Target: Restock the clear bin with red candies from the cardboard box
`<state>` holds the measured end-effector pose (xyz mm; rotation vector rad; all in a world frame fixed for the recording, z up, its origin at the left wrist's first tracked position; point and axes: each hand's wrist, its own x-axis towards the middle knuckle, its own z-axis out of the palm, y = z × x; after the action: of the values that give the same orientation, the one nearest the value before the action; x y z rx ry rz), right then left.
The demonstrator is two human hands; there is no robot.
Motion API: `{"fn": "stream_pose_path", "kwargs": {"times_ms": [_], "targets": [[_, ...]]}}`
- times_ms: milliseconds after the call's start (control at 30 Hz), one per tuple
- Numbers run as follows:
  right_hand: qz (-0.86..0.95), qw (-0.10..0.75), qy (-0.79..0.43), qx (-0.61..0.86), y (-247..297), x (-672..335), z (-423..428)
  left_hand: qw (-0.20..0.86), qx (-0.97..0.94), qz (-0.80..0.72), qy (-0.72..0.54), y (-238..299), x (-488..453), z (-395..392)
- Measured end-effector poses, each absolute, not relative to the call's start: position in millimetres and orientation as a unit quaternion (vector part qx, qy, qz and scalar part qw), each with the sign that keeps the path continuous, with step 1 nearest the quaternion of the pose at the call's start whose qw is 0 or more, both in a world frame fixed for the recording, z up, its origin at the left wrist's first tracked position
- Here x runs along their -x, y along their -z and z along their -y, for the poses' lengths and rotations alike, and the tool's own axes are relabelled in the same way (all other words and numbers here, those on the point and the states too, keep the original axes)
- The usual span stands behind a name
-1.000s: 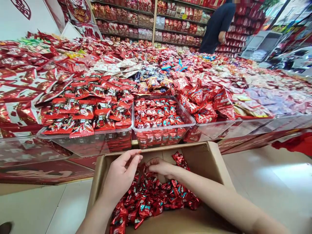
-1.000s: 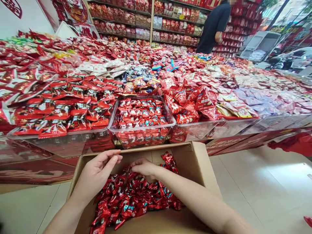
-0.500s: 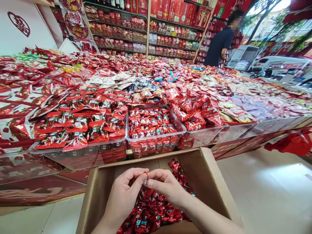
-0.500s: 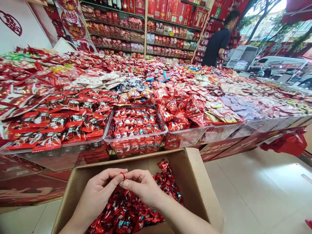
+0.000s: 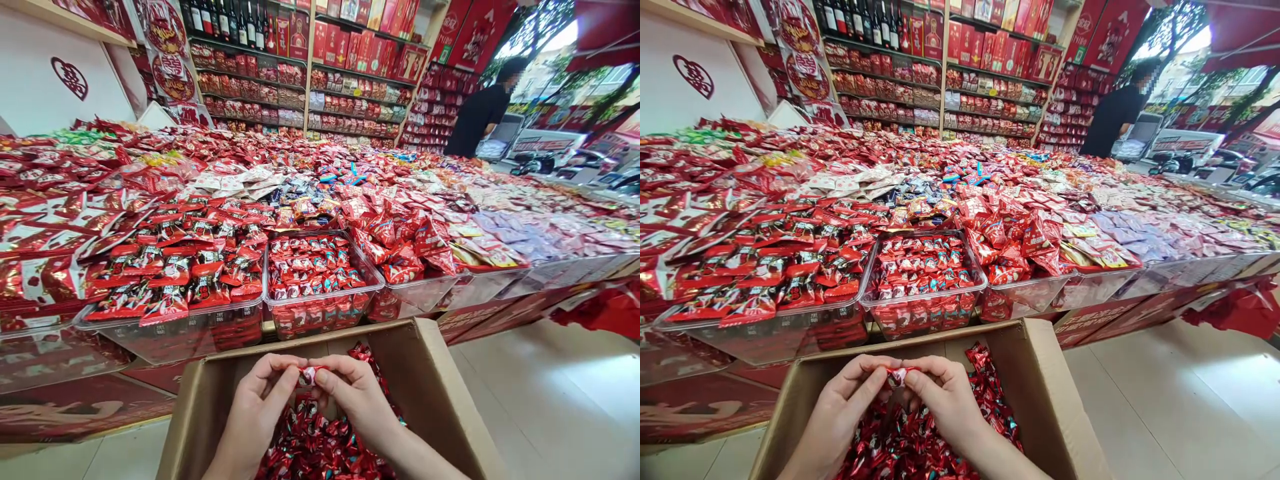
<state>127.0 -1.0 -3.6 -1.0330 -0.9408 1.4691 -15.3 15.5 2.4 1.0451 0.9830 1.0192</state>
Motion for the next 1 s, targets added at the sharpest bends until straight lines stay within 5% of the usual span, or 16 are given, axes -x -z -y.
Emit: {"fn": "stream_pose_path", "kwargs": {"times_ms": [300, 567, 767, 1000], "targets": [[0.473, 0.510, -0.536, 0.479, -7, -138, -4, 0.637, -0.459, -0.431, -0.445, 1, 16, -17], [0.759, 0.391, -0.315, 0.415, -54, -155, -12, 0.639, -0.429, -0.394, -0.503, -12, 13, -9], [0.761, 0.426, -0.228, 0.432, -98, -177, -71, 0.683, -0.377, -0.403, -0.478, -14, 15, -9], [0.811, 0.255, -0.223, 0.478, -102, -178, -149, 0.646, -0.420, -0.428, -0.473, -8, 17, -12]]}}
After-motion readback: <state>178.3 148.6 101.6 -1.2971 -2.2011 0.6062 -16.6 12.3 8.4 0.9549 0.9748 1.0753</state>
